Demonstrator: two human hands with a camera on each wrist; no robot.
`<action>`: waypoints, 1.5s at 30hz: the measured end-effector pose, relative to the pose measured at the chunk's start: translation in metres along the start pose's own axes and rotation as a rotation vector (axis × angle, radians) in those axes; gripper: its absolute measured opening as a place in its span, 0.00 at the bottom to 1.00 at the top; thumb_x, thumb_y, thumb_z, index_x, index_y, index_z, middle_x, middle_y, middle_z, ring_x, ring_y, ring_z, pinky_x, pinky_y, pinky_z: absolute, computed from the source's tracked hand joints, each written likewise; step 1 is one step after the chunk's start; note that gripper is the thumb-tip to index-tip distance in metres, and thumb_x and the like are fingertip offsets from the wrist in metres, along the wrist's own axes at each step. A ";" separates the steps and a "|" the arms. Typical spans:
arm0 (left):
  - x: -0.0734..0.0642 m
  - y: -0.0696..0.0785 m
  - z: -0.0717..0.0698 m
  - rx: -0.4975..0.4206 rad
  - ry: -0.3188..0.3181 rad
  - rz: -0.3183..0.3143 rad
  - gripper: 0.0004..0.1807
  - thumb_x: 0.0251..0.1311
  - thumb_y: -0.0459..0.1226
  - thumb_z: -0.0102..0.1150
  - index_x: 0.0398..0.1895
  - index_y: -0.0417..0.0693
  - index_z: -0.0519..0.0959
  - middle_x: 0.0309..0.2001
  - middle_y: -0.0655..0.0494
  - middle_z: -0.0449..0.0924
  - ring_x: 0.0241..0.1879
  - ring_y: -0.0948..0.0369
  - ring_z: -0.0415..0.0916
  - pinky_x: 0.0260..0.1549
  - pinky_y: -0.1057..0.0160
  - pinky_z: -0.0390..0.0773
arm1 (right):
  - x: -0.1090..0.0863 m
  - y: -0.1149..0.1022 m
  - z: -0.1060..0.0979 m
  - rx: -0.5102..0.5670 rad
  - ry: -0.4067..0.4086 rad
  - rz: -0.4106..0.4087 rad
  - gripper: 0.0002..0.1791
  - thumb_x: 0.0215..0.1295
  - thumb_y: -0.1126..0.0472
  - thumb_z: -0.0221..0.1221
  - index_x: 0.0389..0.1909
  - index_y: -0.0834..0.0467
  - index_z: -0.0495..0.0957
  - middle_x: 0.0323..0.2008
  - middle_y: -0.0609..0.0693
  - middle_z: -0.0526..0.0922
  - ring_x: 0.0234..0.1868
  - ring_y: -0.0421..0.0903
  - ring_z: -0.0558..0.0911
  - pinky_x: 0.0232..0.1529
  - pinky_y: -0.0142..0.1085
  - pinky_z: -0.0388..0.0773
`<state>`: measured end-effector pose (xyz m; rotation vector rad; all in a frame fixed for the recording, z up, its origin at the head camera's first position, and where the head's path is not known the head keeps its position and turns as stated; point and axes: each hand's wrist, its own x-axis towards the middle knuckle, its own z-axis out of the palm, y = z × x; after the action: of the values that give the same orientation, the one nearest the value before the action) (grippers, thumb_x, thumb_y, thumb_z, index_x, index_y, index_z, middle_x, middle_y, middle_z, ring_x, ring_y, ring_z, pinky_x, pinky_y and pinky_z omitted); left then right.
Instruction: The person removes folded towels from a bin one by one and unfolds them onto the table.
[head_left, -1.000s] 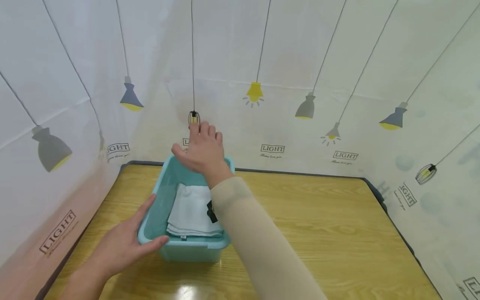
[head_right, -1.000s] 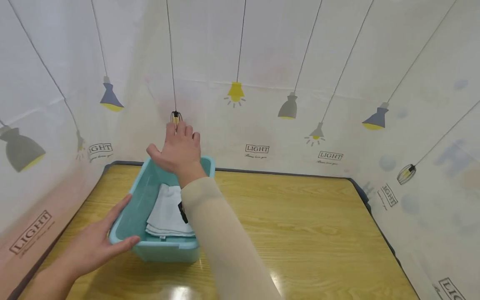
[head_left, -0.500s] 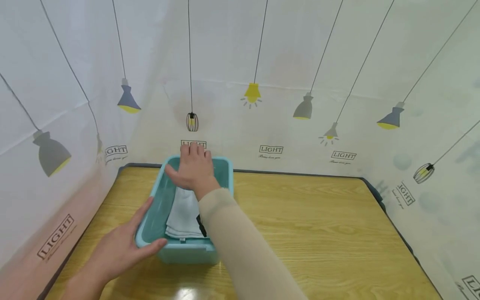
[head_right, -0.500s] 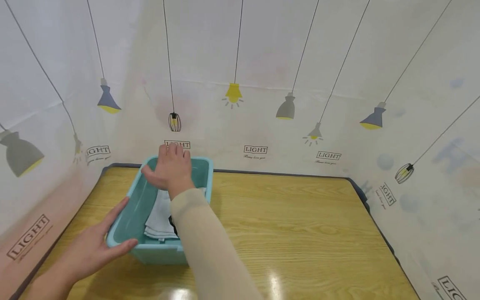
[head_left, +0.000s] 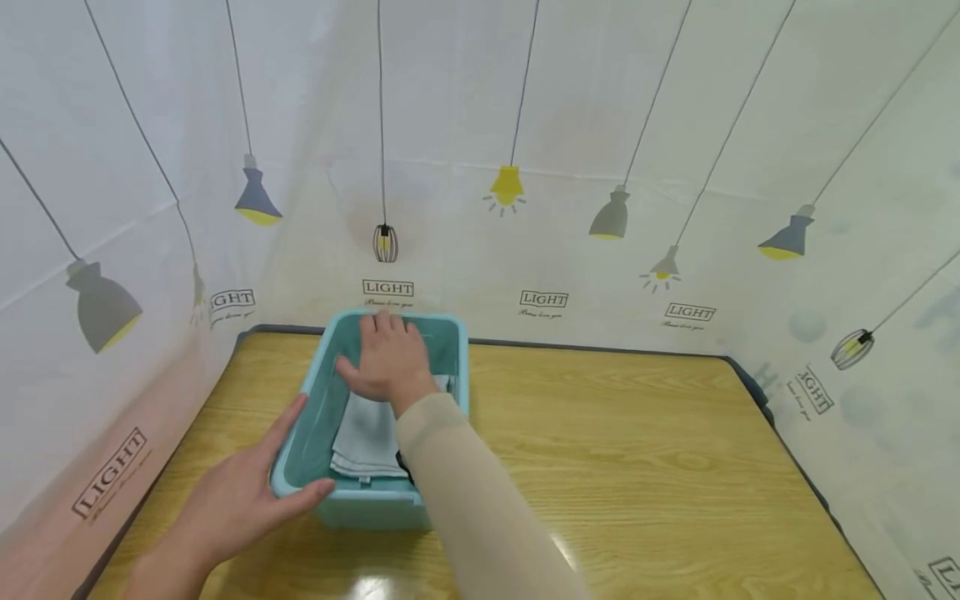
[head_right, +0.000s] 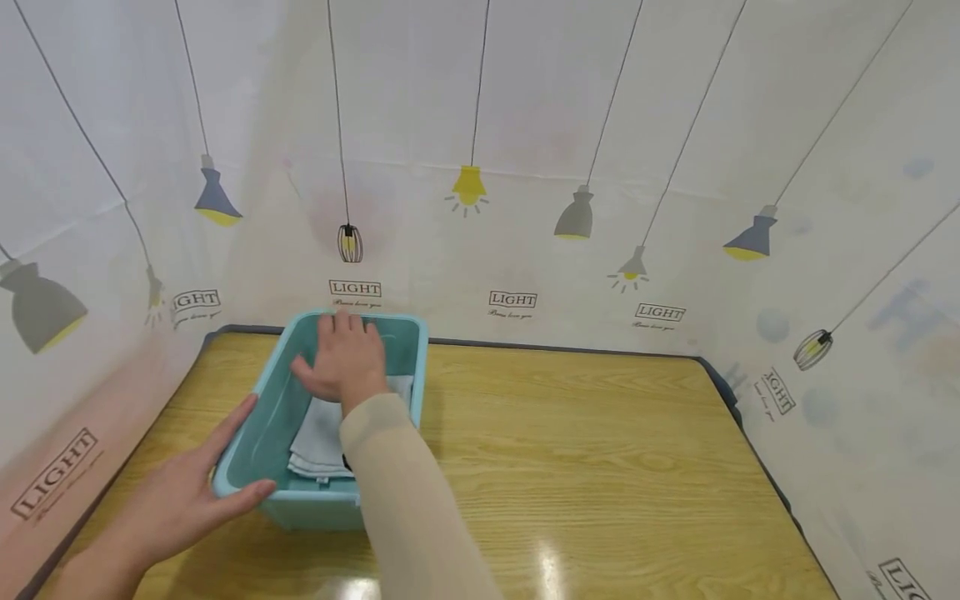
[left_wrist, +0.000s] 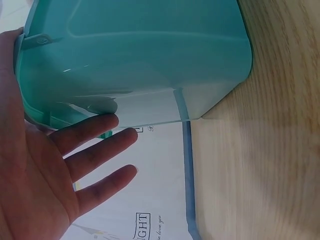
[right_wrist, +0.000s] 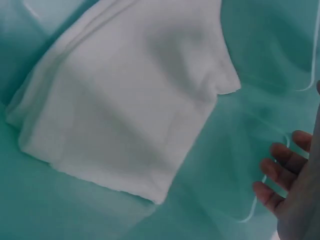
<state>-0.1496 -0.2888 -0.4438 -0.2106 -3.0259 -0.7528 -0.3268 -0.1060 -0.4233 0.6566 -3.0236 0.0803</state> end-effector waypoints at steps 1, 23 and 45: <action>0.001 0.000 0.000 0.002 -0.006 -0.004 0.63 0.64 0.67 0.69 0.93 0.59 0.46 0.55 0.34 0.89 0.37 0.54 0.85 0.30 0.49 0.81 | 0.000 0.000 0.001 0.006 -0.011 0.000 0.43 0.82 0.28 0.42 0.85 0.51 0.61 0.81 0.51 0.69 0.81 0.50 0.70 0.80 0.48 0.69; 0.001 0.000 0.000 0.026 -0.007 -0.005 0.64 0.62 0.68 0.70 0.93 0.62 0.44 0.50 0.43 0.90 0.35 0.60 0.81 0.30 0.51 0.80 | 0.022 0.015 0.065 0.173 -0.561 0.191 0.54 0.74 0.19 0.46 0.91 0.44 0.50 0.91 0.45 0.46 0.92 0.49 0.45 0.90 0.49 0.42; 0.001 0.001 -0.002 0.025 -0.025 -0.031 0.64 0.63 0.68 0.70 0.93 0.63 0.44 0.53 0.36 0.89 0.37 0.56 0.84 0.31 0.50 0.82 | 0.008 0.009 0.061 0.112 -0.444 0.093 0.32 0.88 0.41 0.45 0.88 0.33 0.54 0.83 0.51 0.63 0.82 0.53 0.64 0.84 0.56 0.60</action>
<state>-0.1501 -0.2889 -0.4412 -0.1746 -3.0675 -0.7188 -0.3399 -0.1043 -0.4836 0.6123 -3.5000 0.1230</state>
